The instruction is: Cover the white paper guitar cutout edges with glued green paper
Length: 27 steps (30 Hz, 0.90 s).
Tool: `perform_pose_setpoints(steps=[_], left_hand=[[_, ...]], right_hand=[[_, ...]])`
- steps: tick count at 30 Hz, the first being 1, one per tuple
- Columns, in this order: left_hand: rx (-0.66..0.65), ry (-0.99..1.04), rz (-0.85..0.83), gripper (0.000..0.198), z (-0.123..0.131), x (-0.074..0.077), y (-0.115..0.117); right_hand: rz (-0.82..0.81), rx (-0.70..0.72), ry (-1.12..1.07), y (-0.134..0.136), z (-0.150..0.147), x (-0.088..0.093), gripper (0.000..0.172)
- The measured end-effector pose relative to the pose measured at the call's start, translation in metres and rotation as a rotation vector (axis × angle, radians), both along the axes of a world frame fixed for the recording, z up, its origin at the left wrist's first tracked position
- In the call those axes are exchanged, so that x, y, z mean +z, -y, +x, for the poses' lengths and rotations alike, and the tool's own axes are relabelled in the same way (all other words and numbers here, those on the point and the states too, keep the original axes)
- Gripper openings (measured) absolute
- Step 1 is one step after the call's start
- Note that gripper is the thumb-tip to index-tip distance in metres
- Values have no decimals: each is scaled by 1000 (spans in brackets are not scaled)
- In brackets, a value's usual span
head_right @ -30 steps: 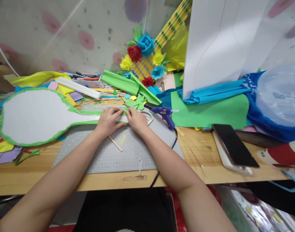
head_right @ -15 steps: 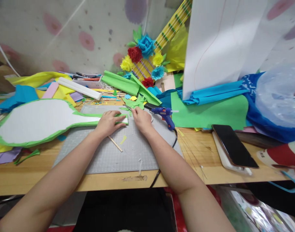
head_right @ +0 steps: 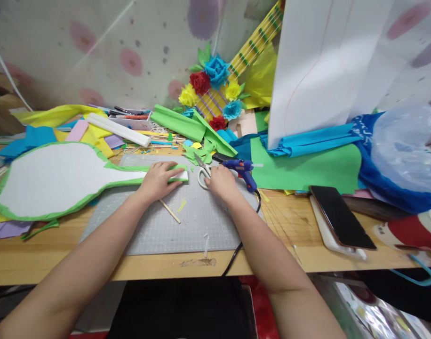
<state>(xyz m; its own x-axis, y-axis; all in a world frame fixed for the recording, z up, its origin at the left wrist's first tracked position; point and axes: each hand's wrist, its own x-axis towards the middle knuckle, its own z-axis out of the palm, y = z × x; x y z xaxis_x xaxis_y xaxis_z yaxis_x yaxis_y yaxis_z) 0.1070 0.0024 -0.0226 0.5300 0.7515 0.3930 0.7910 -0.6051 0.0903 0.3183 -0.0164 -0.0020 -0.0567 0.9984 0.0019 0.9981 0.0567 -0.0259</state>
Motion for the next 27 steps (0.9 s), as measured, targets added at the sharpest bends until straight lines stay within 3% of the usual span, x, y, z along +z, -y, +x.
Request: perform_pose_setpoints(steps=[3, 7, 11, 16, 20, 27], left_hand=[[48, 23, 77, 38, -2, 3, -2], [104, 28, 116, 38, -5, 6, -4], [149, 35, 111, 39, -5, 6, -6], [209, 63, 117, 39, -5, 6, -5], [230, 82, 115, 40, -4, 9, -2], [240, 85, 120, 40, -1, 12, 1]], right_hand=[[-11, -8, -80, 1, -1, 4, 28], [-31, -68, -357, 3, 5, 5, 21], [33, -107, -567, 3, 2, -1, 28], [225, -57, -404, 6, -19, -3, 49], [142, 16, -308, 9, -33, -1, 49], [9, 13, -233, 11, -41, 3, 57]])
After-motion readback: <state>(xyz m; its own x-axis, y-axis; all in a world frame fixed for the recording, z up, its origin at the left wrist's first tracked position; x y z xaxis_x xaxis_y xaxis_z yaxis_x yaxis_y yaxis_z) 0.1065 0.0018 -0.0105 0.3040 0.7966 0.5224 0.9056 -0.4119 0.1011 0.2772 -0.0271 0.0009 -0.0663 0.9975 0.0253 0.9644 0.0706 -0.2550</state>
